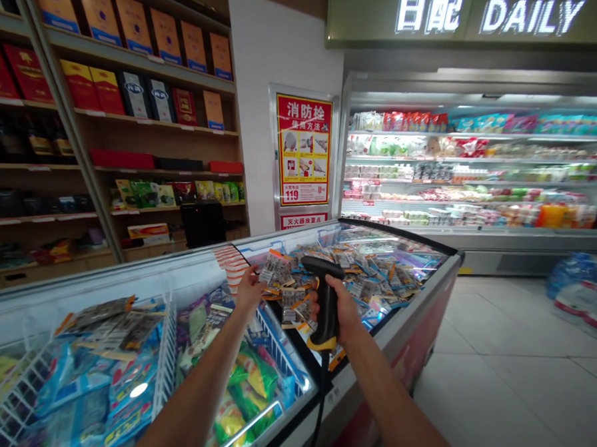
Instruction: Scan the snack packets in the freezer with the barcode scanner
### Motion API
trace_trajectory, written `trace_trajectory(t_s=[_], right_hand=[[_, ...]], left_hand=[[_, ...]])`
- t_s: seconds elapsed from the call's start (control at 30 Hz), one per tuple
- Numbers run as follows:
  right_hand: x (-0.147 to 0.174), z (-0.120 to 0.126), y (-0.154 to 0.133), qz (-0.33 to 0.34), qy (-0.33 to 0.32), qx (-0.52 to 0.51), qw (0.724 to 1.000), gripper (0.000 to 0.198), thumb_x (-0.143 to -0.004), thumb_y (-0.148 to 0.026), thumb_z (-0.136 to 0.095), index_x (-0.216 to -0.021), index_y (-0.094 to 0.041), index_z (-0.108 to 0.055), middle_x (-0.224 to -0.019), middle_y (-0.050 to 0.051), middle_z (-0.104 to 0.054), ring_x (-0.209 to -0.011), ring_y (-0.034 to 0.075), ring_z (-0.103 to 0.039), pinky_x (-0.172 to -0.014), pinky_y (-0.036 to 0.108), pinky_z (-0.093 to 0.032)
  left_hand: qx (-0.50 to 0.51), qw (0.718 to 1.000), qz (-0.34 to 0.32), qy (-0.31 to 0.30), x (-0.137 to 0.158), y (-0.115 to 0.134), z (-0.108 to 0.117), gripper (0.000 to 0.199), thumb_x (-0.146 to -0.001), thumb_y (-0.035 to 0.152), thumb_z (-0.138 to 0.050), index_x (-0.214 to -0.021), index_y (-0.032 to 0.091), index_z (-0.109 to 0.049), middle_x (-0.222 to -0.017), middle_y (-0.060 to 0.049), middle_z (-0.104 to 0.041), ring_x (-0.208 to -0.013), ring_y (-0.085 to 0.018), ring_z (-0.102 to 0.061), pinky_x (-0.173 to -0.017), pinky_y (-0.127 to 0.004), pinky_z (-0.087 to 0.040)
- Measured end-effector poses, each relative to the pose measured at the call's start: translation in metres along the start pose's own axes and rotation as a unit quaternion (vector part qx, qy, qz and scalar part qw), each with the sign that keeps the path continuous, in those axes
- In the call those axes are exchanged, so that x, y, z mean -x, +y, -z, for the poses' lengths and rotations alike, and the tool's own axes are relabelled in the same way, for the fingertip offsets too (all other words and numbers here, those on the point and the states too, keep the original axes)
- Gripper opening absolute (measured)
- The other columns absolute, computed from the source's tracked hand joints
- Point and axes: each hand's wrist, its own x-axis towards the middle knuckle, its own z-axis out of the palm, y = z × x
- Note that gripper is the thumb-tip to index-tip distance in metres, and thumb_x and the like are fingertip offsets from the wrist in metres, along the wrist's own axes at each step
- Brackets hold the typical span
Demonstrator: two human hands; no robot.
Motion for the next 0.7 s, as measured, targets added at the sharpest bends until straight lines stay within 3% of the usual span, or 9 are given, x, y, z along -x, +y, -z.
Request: trace_trajectory(t_s=[0.37, 0.7], right_hand=[[0.005, 0.007, -0.015, 0.011, -0.007, -0.005, 1.000, 0.024, -0.068, -0.039, -0.050, -0.071, -0.015, -0.052, -0.050, -0.003, -0.049, -0.038, 0.007, -0.043, -0.036, 0.019, -0.035], [0.008, 0.001, -0.022, 0.024, 0.000, 0.005, 1.000, 0.024, -0.069, -0.038, -0.049, -0.069, -0.015, -0.052, -0.051, -0.002, -0.049, -0.039, 0.007, -0.044, -0.034, 0.019, -0.036]], left_hand=[[0.033, 0.997, 0.012, -0.070, 0.010, -0.002, -0.022, 0.053, -0.058, 0.008, -0.050, -0.110, 0.019, -0.046, -0.071, 0.001, -0.055, -0.054, -0.009, -0.054, -0.046, -0.020, -0.045], [0.039, 0.996, 0.018, -0.076, 0.012, -0.001, -0.022, 0.052, -0.060, 0.009, -0.049, -0.110, 0.017, -0.043, -0.073, 0.001, -0.054, -0.052, -0.009, -0.054, -0.047, -0.022, -0.047]])
